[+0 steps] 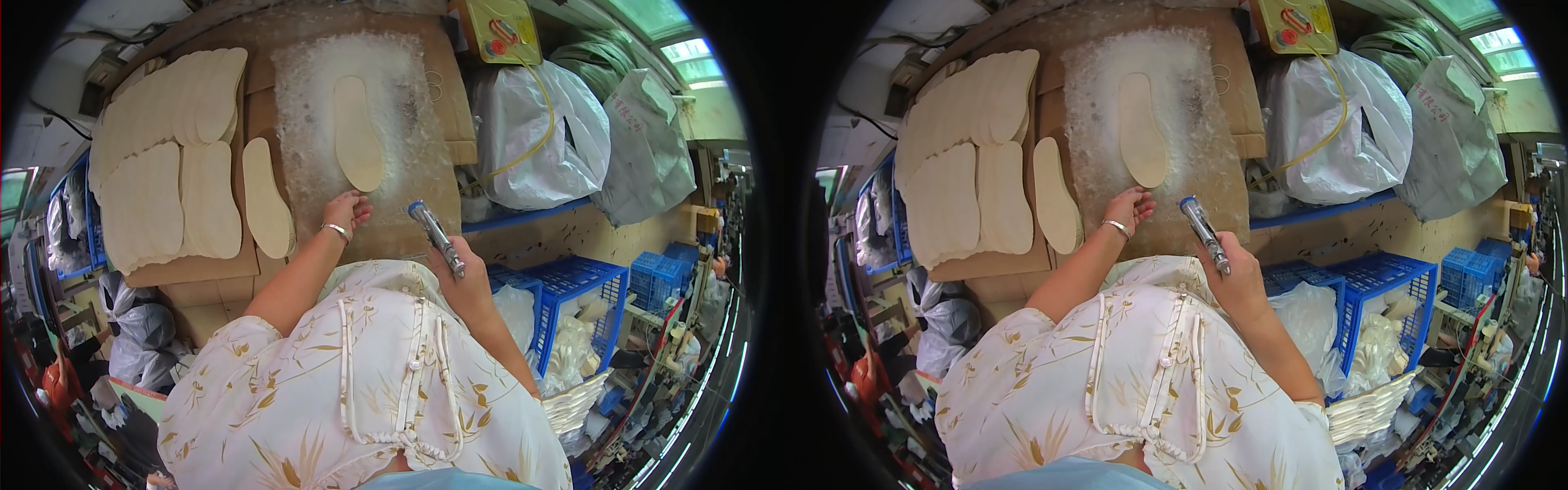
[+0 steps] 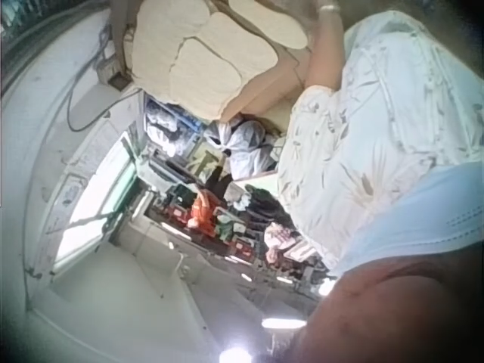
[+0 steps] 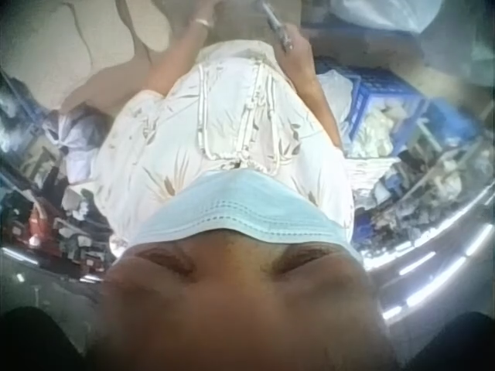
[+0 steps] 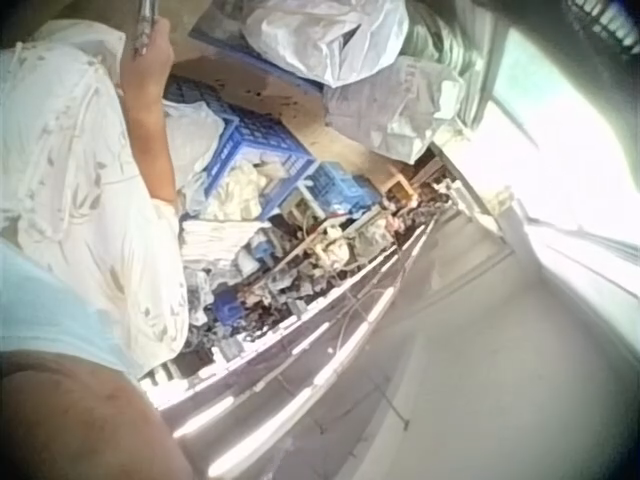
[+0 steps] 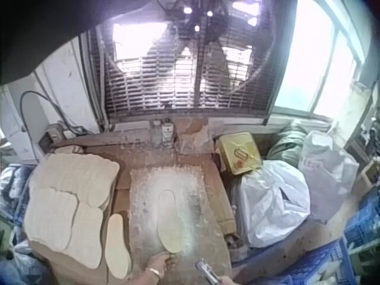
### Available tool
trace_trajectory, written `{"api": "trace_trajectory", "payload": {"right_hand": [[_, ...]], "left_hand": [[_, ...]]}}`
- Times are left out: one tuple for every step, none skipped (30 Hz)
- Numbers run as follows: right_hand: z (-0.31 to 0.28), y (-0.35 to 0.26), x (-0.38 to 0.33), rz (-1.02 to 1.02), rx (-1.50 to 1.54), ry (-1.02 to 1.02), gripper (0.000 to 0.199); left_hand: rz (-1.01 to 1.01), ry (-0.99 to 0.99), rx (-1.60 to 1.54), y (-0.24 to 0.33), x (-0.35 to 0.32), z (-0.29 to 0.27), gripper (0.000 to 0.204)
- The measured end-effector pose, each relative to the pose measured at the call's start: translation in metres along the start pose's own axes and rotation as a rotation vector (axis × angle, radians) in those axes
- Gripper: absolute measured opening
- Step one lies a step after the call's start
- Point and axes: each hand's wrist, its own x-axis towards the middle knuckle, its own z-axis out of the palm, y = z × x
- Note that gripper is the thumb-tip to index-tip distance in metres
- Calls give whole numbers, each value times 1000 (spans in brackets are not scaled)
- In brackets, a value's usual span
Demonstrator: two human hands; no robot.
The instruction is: Applying adhesive spray to shoe insoles and organizing them.
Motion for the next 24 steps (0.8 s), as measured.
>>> {"api": "trace_trajectory", "payload": {"right_hand": [[0, 2, 0, 33, -7, 22, 20], [-1, -1, -1, 33, -7, 21, 20], [-1, -6, -3, 16, 19, -31, 20], [-2, -9, -4, 0, 45, -83, 20], [-1, -8, -5, 2, 45, -83, 20], [1, -6, -5, -18, 43, -72, 20], [2, -5, -5, -40, 39, -63, 20], [2, -3, -5, -41, 37, -65, 20], [0, 0, -6, 8, 18, -29, 20], [0, 1, -6, 59, 1, 7, 20], [0, 0, -6, 59, 1, 4, 20], [-1, -4, -7, 32, 17, -15, 20], [-1, -5, -8, 7, 33, -30, 20], [1, -5, -8, 10, 32, -29, 20], [2, -5, -9, 4, 31, -67, 20], [4, -4, -9, -4, 31, -107, 20], [4, -2, -10, -4, 31, -107, 20], [5, 2, -10, 8, 20, -74, 20], [4, 5, -10, 19, 9, -42, 21], [2, 6, -10, 18, 9, -43, 21], [-1, 7, -10, 49, -11, -32, 21], [-2, 6, -10, 80, -30, -20, 21], [-2, 3, -10, 79, -30, -21, 21], [-3, -1, -10, 81, -14, -39, 21]], "left_hand": [[0, 1, 0, 0, -1, 0, 33], [-14, -1, -8, 0, -1, -1, 34], [-27, -3, -16, 0, -2, -1, 35], [-29, -3, -16, 0, -2, -2, 35], [-32, 0, -17, 0, -2, -3, 36], [-35, 4, -18, -1, -2, -3, 37], [-35, 4, -21, 0, -3, -3, 37], [-37, -7, -20, 0, -4, -3, 38], [-40, -18, -19, 1, -5, -4, 39], [-40, -15, -20, 0, -4, -4, 39], [-44, -26, -28, -1, -3, -5, 40], [-48, -37, -36, -2, -2, -6, 40], [-50, -38, -35, -2, -3, -6, 40], [-51, -32, -31, -1, -3, -5, 41], [-51, -27, -28, -1, -4, -5, 41], [-51, -27, -28, -1, -4, -5, 41], [-52, -31, -32, -1, -3, -6, 41], [-53, -36, -36, -2, -3, -7, 41], [-53, -35, -38, -1, -4, -6, 41], [-58, -39, -40, -1, -4, -6, 41], [-63, -42, -43, 0, -5, -6, 41], [-62, -41, -44, -1, -5, -6, 41], [-58, -40, -46, -1, -4, -7, 41], [-55, -40, -48, -1, -4, -7, 40]]}}
